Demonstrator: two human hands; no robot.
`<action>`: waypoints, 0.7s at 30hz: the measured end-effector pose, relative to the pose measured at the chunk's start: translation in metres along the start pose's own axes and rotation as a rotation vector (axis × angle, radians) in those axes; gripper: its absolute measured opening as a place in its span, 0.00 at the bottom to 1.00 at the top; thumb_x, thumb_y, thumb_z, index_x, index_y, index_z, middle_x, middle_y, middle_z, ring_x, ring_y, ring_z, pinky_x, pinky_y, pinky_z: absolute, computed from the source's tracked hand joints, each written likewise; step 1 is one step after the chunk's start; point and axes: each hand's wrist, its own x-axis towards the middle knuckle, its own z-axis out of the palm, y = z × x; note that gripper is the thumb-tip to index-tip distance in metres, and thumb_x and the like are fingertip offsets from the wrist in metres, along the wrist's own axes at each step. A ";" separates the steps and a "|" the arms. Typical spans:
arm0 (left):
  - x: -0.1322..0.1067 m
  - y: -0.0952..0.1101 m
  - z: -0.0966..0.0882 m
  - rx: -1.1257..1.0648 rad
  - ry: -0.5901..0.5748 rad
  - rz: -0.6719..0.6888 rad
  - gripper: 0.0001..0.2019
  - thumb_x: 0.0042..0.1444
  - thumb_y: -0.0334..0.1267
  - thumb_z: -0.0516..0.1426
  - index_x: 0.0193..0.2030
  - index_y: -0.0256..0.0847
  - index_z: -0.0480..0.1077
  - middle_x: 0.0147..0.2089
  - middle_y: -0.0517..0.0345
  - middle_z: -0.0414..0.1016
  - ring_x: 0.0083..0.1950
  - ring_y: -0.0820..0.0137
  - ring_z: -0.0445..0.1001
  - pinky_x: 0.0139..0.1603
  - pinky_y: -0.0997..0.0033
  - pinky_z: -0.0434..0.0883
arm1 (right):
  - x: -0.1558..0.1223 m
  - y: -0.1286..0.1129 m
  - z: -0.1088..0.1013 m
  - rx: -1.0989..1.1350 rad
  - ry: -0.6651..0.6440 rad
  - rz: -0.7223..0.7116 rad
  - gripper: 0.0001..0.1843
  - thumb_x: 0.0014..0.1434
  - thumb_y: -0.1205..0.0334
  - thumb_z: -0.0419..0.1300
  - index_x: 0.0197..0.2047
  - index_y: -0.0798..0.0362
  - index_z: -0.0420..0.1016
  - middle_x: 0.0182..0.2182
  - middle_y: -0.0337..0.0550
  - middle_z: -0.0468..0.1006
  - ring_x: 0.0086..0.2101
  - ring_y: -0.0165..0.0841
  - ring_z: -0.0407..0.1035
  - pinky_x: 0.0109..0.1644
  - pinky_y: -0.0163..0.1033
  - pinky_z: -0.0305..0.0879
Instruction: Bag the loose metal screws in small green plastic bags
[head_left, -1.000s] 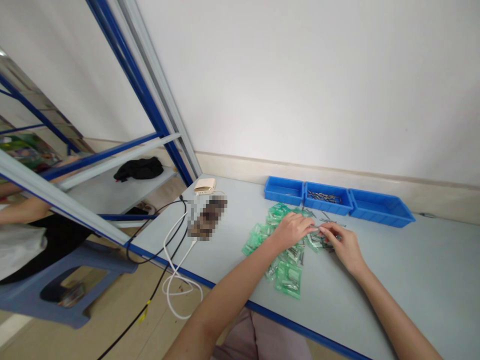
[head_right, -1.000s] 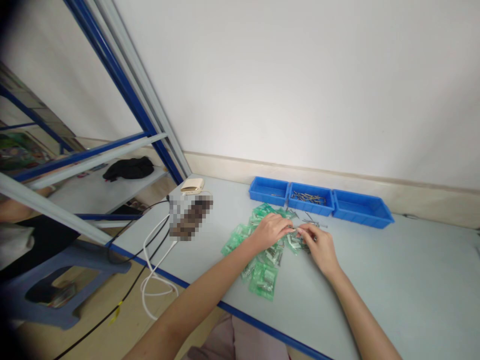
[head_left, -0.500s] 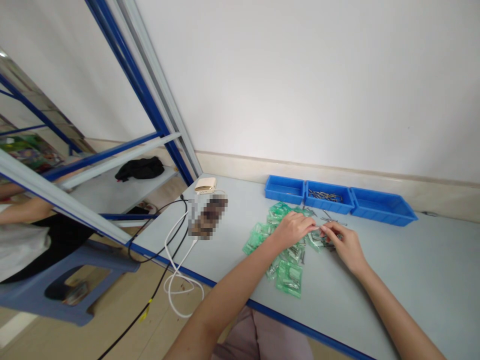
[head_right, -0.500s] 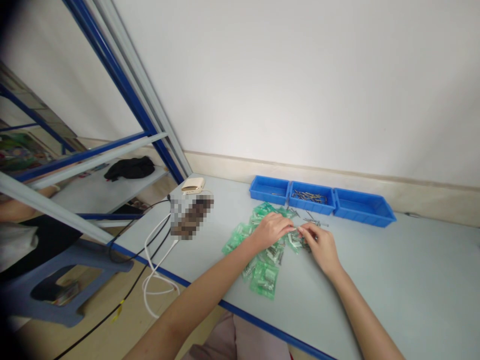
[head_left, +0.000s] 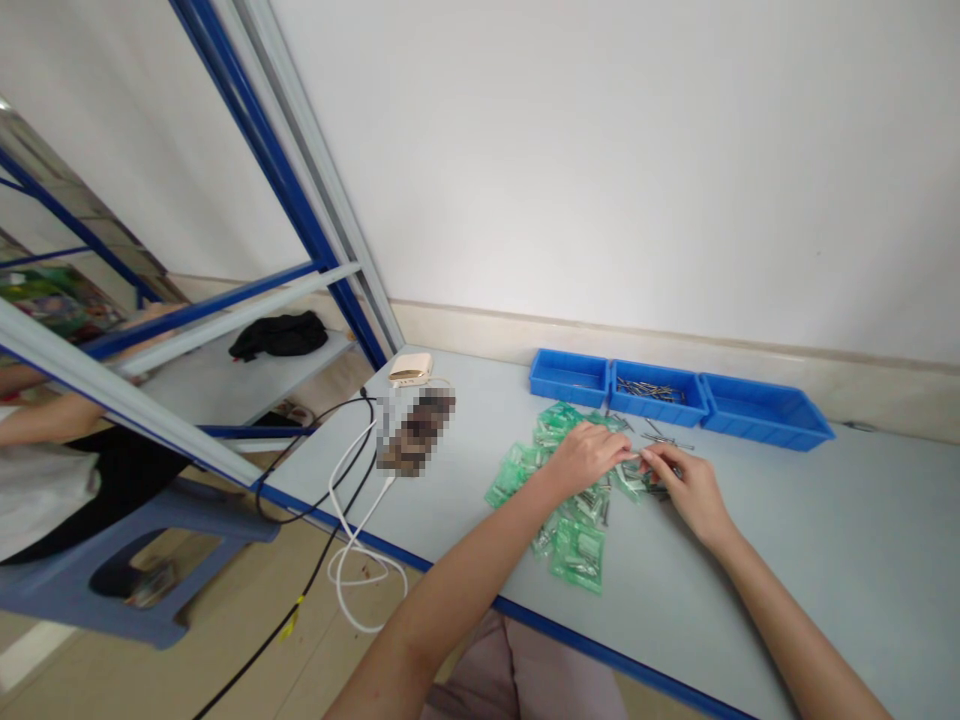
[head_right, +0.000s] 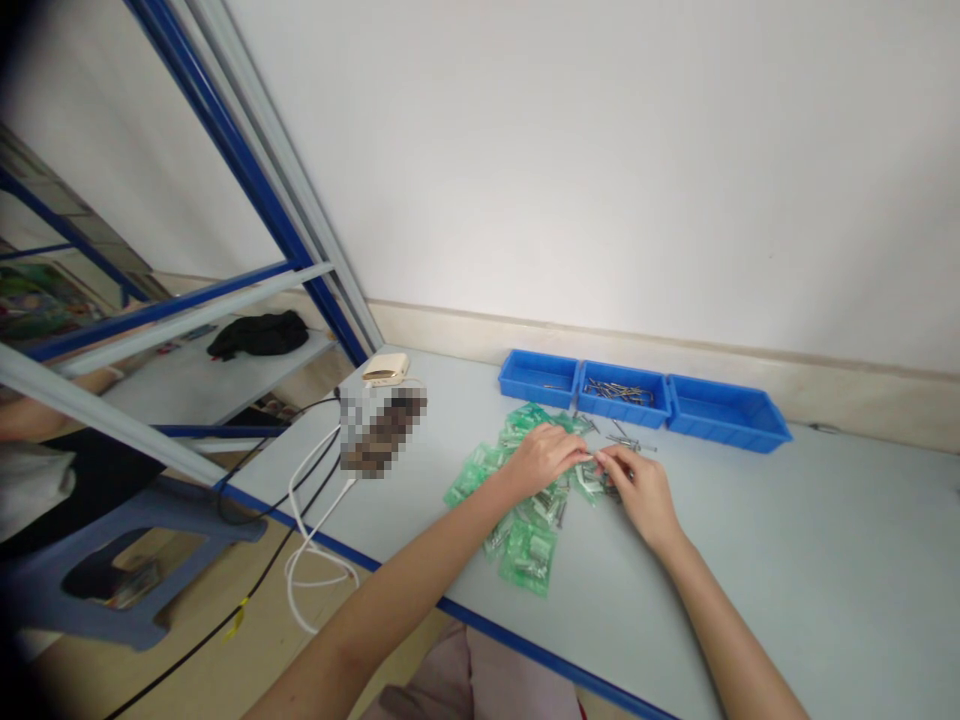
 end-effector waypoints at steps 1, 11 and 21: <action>0.000 0.000 0.001 0.008 -0.001 0.004 0.16 0.66 0.45 0.45 0.38 0.38 0.68 0.33 0.59 0.74 0.38 0.71 0.71 0.41 0.70 0.62 | 0.000 -0.001 0.000 0.009 -0.004 0.005 0.21 0.59 0.44 0.50 0.28 0.51 0.73 0.21 0.40 0.74 0.23 0.33 0.66 0.30 0.38 0.63; 0.000 -0.001 0.001 0.010 0.015 -0.019 0.16 0.65 0.46 0.46 0.38 0.37 0.68 0.33 0.58 0.73 0.38 0.71 0.71 0.42 0.70 0.63 | 0.000 0.002 0.002 0.025 0.032 -0.027 0.20 0.56 0.42 0.54 0.32 0.51 0.75 0.24 0.41 0.76 0.23 0.33 0.67 0.30 0.38 0.64; 0.000 -0.001 0.001 0.032 -0.001 0.004 0.15 0.67 0.41 0.45 0.36 0.37 0.68 0.32 0.57 0.74 0.39 0.70 0.71 0.42 0.69 0.63 | 0.001 0.003 0.003 0.054 0.075 -0.042 0.21 0.53 0.43 0.57 0.40 0.51 0.74 0.30 0.43 0.78 0.24 0.33 0.68 0.30 0.38 0.65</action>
